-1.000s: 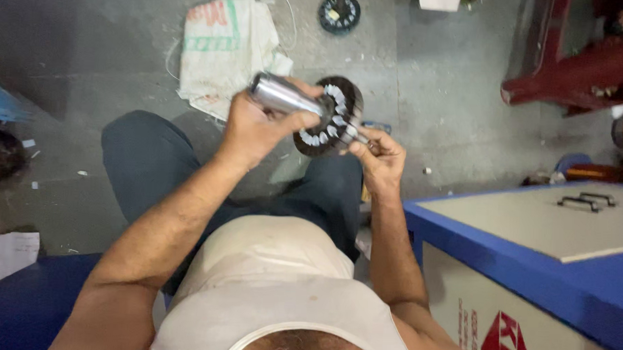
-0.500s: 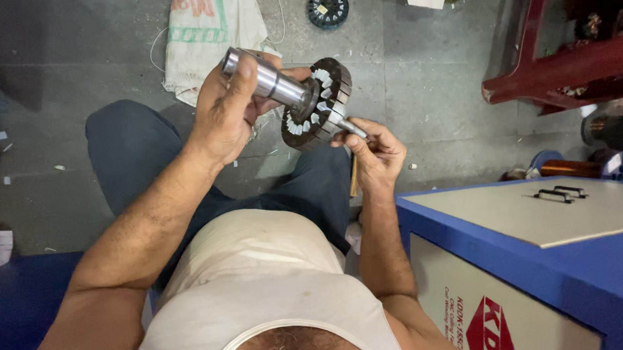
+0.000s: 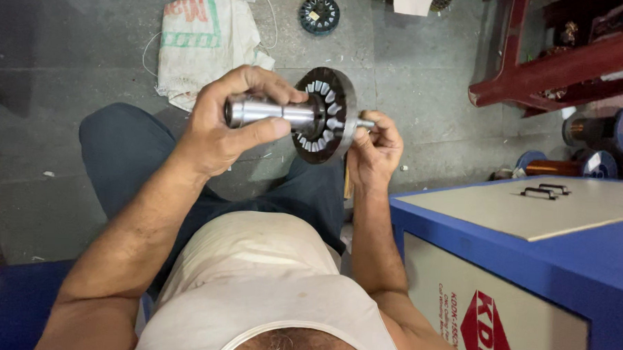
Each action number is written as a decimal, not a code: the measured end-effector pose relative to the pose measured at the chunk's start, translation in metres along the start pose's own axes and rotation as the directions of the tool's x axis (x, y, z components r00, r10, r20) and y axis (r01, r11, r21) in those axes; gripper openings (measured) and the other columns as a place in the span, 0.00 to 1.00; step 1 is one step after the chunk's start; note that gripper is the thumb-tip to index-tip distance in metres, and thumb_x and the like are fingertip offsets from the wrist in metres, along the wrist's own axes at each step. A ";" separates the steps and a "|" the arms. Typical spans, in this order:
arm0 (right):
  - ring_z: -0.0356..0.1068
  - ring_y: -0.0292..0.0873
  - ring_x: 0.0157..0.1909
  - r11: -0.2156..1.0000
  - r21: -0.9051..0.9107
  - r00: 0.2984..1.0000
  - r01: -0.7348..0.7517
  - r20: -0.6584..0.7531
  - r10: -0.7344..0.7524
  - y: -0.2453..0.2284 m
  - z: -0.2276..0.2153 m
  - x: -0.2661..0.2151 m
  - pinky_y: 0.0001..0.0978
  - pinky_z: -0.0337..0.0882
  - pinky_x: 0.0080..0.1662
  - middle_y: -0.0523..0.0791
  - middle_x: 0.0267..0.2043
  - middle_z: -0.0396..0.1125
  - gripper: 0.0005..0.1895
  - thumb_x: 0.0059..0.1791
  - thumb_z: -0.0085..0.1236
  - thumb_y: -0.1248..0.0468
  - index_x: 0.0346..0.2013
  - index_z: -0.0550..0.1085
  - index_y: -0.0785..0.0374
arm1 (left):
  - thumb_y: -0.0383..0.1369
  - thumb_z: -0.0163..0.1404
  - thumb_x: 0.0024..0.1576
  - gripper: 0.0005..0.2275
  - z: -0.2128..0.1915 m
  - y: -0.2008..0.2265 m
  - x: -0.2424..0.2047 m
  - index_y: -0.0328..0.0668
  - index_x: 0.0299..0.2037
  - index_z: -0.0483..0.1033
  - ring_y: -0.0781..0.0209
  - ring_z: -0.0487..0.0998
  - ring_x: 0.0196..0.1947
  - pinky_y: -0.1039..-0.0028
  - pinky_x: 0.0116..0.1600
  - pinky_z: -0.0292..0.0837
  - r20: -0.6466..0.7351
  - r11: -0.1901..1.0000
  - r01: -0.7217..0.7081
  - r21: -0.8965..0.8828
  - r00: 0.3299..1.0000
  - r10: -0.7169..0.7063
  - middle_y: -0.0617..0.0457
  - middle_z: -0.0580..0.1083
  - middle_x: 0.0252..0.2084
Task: The person cuts a piece of white tape and applies it to the slots of a motor rotor. They then insert a metal shaft into the rotor and use a hammer to secure it. Finally, the person places the assembled rotor into a machine.
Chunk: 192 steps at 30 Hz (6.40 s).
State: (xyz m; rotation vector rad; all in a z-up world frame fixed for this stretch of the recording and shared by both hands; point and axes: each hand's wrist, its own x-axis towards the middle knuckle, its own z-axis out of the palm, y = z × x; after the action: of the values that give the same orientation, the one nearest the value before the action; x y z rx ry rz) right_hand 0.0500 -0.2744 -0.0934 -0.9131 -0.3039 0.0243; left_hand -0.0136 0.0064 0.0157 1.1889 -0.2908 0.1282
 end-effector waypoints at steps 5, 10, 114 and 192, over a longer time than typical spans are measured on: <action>0.75 0.46 0.54 0.999 -0.034 1.000 0.021 0.015 -0.021 -0.017 0.015 0.020 0.37 0.76 0.56 0.53 0.52 0.74 0.22 0.52 0.64 0.76 0.61 0.72 0.68 | 0.23 0.59 0.60 0.21 0.009 0.006 -0.007 0.33 0.63 0.69 0.56 0.75 0.67 0.64 0.73 0.73 0.050 0.998 0.061 0.018 0.997 -0.062 0.45 0.72 0.64; 0.76 0.46 0.48 1.000 -0.003 0.999 0.023 0.036 -0.023 -0.036 0.032 0.049 0.34 0.75 0.50 0.56 0.49 0.74 0.31 0.55 0.61 0.75 0.72 0.64 0.69 | 0.22 0.57 0.60 0.27 0.038 -0.010 -0.012 0.31 0.68 0.61 0.59 0.81 0.55 0.69 0.60 0.79 0.014 0.973 0.225 0.043 0.974 -0.226 0.44 0.75 0.58; 0.75 0.53 0.59 0.989 -0.129 0.909 0.075 0.417 -0.015 -0.146 0.161 0.132 0.47 0.73 0.64 0.59 0.45 0.73 0.13 0.65 0.41 0.55 0.51 0.66 0.62 | 0.54 0.34 0.70 0.35 0.022 0.021 0.056 0.25 0.74 0.57 0.49 0.78 0.59 0.62 0.65 0.75 0.294 0.789 0.170 -0.591 0.956 0.014 0.35 0.71 0.63; 0.76 0.57 0.38 0.087 -0.991 0.934 0.100 0.123 0.335 0.138 -0.015 0.001 0.48 0.74 0.41 0.53 0.37 0.76 0.15 0.51 0.64 0.52 0.46 0.80 0.57 | 0.23 0.60 0.56 0.19 -0.090 -0.280 -0.062 0.39 0.58 0.76 0.52 0.83 0.51 0.66 0.56 0.78 -0.369 0.642 0.477 0.601 0.877 -0.307 0.45 0.80 0.53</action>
State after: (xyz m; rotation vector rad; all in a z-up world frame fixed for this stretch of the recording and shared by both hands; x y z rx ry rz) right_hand 0.0695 -0.2018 -0.2097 -2.4210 -0.5800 0.1418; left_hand 0.0114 -0.0110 -0.2832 1.9322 0.2751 -0.0213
